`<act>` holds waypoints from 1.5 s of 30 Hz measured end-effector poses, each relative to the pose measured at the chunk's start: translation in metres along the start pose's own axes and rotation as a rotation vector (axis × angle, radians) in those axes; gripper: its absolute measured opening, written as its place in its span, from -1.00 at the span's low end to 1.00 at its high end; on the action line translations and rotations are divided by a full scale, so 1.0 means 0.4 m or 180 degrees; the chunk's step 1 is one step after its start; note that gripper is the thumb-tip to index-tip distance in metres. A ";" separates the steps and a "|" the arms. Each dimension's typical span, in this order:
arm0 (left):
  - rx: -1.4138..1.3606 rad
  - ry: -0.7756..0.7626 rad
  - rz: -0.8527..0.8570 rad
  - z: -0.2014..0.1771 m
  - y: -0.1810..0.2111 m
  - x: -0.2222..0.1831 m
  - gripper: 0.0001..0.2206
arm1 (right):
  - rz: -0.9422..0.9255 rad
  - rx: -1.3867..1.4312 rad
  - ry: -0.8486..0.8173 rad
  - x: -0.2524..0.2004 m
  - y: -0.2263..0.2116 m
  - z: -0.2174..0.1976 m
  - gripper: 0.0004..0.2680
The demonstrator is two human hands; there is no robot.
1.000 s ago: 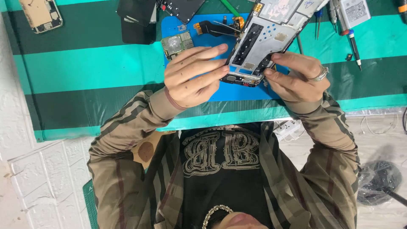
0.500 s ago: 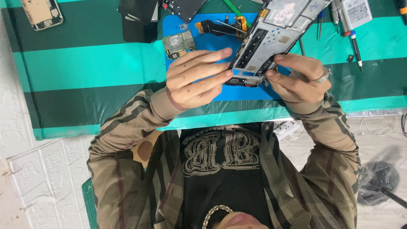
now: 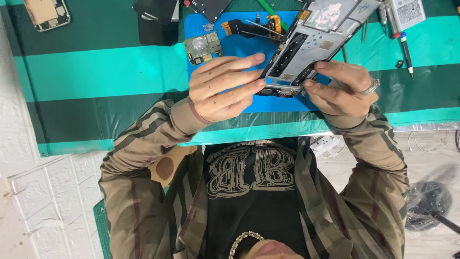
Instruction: Disassembling and inspecting internal components of a mobile phone, including the motherboard and camera modules, and using a screwdriver.
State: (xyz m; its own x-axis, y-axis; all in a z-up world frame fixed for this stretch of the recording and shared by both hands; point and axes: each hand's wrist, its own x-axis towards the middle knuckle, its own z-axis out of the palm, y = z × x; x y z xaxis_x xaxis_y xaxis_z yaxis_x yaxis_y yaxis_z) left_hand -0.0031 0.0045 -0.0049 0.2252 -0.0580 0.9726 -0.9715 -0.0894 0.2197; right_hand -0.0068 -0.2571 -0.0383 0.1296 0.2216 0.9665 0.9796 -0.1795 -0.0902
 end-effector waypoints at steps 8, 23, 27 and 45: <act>0.0236 -0.0600 -0.0023 -0.032 0.002 0.008 -0.85 | 0.0014 -0.0025 -0.0532 0.011 0.009 -0.024 -0.97; 0.0263 -0.0565 -0.0056 -0.030 -0.001 0.001 -0.87 | 0.0097 -0.0015 -0.0756 0.027 0.002 -0.036 -0.94; 0.0209 -0.0558 -0.0118 -0.030 0.000 0.001 -0.87 | 0.0088 -0.0085 -0.0786 0.033 -0.001 -0.036 -0.96; 0.0108 -0.0638 -0.0467 -0.027 0.005 -0.023 -0.79 | -0.0204 0.0194 -0.0655 0.030 0.031 -0.022 -0.97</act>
State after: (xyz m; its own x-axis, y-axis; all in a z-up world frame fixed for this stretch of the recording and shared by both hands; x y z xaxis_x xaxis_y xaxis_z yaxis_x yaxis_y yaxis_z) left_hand -0.0078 0.0157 -0.0125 0.3772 -0.2376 0.8951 -0.9250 -0.1446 0.3514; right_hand 0.0056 -0.2652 -0.0256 0.0891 0.4228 0.9018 0.9935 -0.1020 -0.0503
